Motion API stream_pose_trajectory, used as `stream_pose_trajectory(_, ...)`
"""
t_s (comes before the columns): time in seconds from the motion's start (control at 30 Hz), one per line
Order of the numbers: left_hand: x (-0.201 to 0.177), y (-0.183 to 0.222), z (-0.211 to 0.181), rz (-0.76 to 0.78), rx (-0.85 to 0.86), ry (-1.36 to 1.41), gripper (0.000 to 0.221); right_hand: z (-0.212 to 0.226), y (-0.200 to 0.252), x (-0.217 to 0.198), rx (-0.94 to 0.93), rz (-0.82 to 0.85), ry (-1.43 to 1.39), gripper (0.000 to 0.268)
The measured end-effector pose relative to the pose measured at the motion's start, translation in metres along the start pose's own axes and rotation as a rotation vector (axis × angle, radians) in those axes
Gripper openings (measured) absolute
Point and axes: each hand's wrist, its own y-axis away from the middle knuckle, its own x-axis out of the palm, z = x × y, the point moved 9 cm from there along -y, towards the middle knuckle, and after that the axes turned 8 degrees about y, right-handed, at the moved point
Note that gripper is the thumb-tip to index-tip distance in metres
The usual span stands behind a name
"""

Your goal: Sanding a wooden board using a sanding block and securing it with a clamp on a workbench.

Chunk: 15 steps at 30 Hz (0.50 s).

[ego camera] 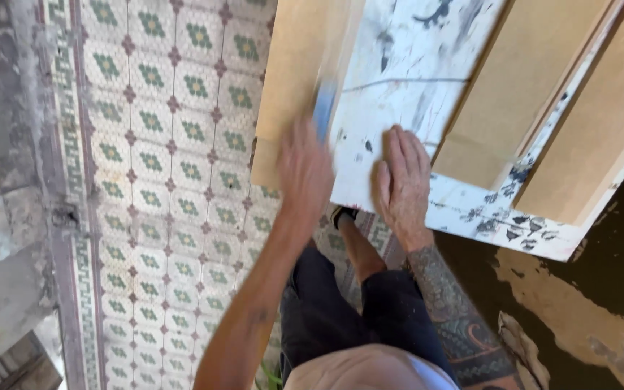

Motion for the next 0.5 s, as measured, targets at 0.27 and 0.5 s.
stream_pose_trajectory(0.27, -0.011, -0.067, -0.049, -0.196, 0.126, -0.190, 0.034, -0.002, -0.003, -0.002, -0.086, -0.073, -0.007, 0.047)
stream_pose_trajectory(0.5, -0.003, -0.005, -0.002, 0.084, -0.125, 0.033, 0.028, 0.003, -0.007, -0.006, -0.045, -0.064, 0.010, 0.045)
